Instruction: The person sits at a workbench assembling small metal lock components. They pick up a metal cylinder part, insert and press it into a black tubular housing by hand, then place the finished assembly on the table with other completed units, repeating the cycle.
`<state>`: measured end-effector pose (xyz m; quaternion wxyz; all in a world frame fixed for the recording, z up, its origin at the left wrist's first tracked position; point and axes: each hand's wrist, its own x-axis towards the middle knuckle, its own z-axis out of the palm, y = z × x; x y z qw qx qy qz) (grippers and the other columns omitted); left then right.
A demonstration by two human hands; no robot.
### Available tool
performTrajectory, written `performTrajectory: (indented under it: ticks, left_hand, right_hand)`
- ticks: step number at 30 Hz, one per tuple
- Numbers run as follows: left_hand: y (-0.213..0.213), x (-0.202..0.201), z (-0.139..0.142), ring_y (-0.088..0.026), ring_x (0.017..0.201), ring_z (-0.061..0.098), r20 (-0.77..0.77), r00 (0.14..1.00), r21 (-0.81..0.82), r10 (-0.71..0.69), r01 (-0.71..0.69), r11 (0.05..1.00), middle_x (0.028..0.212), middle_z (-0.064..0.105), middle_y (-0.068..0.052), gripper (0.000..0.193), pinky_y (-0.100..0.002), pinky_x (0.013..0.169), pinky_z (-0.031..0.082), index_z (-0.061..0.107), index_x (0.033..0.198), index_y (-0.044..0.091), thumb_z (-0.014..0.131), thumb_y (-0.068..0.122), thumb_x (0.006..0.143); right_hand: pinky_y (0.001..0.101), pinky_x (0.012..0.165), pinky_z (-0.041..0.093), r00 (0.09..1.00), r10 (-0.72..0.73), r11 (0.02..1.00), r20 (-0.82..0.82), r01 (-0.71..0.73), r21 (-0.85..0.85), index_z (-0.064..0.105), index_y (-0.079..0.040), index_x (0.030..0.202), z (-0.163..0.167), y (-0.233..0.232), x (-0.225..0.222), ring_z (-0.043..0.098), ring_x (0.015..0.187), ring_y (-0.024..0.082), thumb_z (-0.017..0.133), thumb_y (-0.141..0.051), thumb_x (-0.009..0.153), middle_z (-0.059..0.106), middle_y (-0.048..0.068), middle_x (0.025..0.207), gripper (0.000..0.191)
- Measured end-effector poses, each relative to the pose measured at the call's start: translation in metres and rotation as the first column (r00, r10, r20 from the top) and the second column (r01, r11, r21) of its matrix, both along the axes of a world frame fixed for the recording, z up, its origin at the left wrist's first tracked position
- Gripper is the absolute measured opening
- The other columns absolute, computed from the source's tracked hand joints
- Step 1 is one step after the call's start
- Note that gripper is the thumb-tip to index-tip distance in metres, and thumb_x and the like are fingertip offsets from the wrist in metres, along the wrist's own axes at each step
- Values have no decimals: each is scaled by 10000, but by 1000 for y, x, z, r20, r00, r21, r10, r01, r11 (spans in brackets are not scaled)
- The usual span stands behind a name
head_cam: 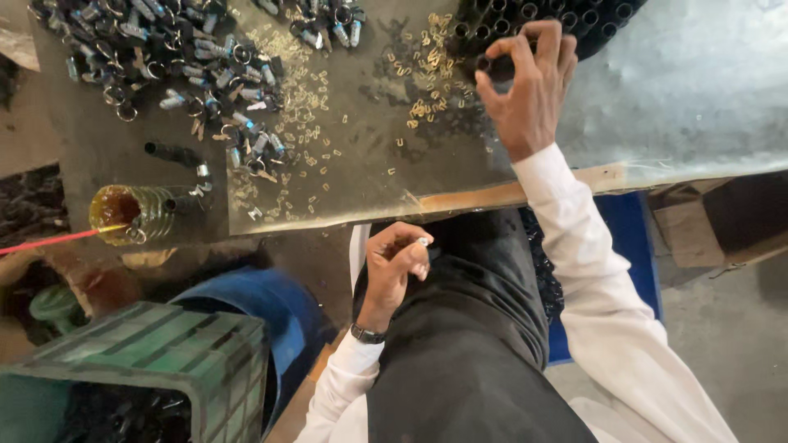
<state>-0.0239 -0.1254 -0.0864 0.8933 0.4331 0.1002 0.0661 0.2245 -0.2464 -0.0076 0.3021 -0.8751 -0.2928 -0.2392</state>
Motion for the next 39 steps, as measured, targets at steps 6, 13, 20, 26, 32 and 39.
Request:
performTrajectory:
  ticks: [6, 13, 20, 26, 32, 39]
  left_hand:
    - [9, 0, 10, -86, 569, 442, -80, 996, -254, 27, -47, 966, 685, 456, 28, 274, -263, 532, 392, 684, 1126, -37, 729, 180, 965]
    - [-2, 12, 39, -72, 649, 463, -154, 968, -450, -199, 111, 886, 773, 499, 13, 444, -255, 559, 416, 607, 1361, -28, 674, 207, 990]
    - [-7, 5, 20, -75, 704, 544, -174, 955, -364, -242, 166, 917, 890, 621, 5, 437, -243, 590, 454, 652, 1278, -22, 742, 248, 946]
    - [-10, -8, -7, -123, 660, 610, -224, 940, -316, -258, 180, 931, 820, 662, -44, 302, -275, 586, 505, 681, 1052, -41, 762, 235, 963]
    - [-12, -10, 3, -109, 683, 616, -228, 948, -223, -221, 170, 960, 789, 661, -49, 277, -263, 612, 504, 721, 1025, -59, 747, 212, 972]
    - [-18, -6, 14, -109, 677, 651, -225, 955, -24, -195, 195, 981, 783, 703, -61, 230, -247, 606, 507, 739, 977, -53, 719, 176, 971]
  right_hand:
    - [420, 1193, 442, 582, 685, 539, -439, 2, 842, 488, -76, 1215, 9, -40, -80, 603, 1285, 241, 696, -136, 1008, 647, 106, 1289, 300]
    - [438, 1035, 547, 447, 755, 431, -480, 213, 877, 484, -14, 1277, -26, -63, -153, 648, 1216, 277, 643, -104, 1023, 572, 121, 1268, 313]
    - [295, 707, 414, 412, 684, 604, -602, 143, 784, 318, -106, 1169, -51, -78, -177, 458, 806, 142, 634, -23, 1009, 502, 129, 1043, 363]
    - [328, 792, 482, 252, 897, 289, -364, 290, 912, 392, -58, 1193, -48, -70, -178, 516, 859, 172, 555, -182, 1018, 478, 104, 1120, 269]
    - [328, 676, 503, 357, 807, 445, -471, 157, 882, 353, -106, 1178, -42, -76, -175, 586, 764, 207, 718, -199, 997, 552, 163, 1012, 418]
    - [259, 545, 369, 400, 817, 325, -415, 275, 905, 392, -88, 1162, -53, -81, -184, 357, 605, 74, 516, -343, 1117, 489, 89, 848, 287]
